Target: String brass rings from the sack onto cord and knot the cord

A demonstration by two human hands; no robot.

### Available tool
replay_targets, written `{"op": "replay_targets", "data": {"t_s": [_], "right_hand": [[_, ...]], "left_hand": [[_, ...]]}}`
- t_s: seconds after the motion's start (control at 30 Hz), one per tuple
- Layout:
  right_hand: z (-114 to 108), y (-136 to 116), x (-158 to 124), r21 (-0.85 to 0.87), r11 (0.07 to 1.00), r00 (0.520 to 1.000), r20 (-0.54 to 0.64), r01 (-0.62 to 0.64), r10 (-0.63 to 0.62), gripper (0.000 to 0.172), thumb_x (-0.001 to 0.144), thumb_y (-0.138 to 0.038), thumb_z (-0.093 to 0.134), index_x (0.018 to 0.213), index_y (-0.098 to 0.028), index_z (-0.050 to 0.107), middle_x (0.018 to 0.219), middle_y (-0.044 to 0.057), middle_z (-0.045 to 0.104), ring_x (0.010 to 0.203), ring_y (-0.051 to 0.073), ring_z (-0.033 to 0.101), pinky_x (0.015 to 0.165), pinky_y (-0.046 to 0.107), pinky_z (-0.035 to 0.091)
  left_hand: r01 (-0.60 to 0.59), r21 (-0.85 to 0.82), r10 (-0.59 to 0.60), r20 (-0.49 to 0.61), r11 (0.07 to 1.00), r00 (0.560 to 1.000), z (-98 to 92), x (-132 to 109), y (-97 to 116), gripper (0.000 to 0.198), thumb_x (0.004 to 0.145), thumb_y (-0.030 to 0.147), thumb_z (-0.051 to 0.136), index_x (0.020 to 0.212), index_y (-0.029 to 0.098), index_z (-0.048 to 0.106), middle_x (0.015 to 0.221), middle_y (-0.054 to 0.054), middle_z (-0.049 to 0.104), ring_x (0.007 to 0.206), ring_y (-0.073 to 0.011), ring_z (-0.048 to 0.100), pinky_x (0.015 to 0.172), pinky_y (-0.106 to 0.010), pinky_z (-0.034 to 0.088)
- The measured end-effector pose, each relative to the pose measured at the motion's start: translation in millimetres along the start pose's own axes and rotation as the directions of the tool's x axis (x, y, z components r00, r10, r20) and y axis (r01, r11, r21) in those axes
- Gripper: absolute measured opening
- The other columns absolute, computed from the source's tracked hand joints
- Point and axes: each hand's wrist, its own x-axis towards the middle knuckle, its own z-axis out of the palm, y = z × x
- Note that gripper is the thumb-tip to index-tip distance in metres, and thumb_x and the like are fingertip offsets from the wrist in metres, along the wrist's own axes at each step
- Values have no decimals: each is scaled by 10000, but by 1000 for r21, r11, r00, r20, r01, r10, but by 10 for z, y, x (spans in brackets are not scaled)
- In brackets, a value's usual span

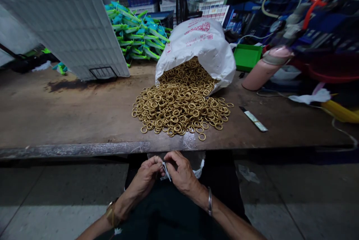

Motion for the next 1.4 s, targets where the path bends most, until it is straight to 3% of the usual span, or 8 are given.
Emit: {"op": "replay_targets", "data": {"t_s": [0.17,0.37,1.03,1.17,1.4], "right_hand": [[-12,6,0,-52,990,992,9,129,-129,140,747,-82,476,785,-203,536,742,0,568,714,130,550,653,236,426],[-21,29,-8,-110,956,962,50,271,-267,178,755,-57,448,813,-205,529,748,19,568,727,148,519,653,263,421],[-48,42,-15,-195,910,927,168,365,-336,177,782,-55,401,791,-195,509,696,24,553,680,154,485,621,270,396],[-54,41,-9,-173,924,934,167,342,-315,187,757,-55,404,795,-198,518,705,23,554,690,153,499,626,269,407],[-16,114,-32,-106,980,981,115,166,-154,181,730,-59,428,789,-202,522,737,5,568,691,129,539,629,240,420]], "left_hand": [[51,-87,-48,31,995,998,-8,25,-22,123,632,170,621,584,131,514,537,28,504,502,-73,446,554,-214,348],[55,-47,-55,12,997,998,-23,19,-23,99,614,170,609,574,129,529,513,31,495,483,-74,437,536,-221,338],[95,46,-92,-62,994,994,-16,-8,-10,98,564,190,583,533,133,509,473,41,441,462,-71,398,477,-215,321],[114,32,-112,-49,993,992,-18,-4,-12,111,564,193,584,520,134,501,474,38,443,463,-70,399,481,-214,324],[107,78,-102,-67,991,993,-2,25,-7,130,582,215,614,599,145,506,493,47,461,471,-73,416,493,-214,349]]}}
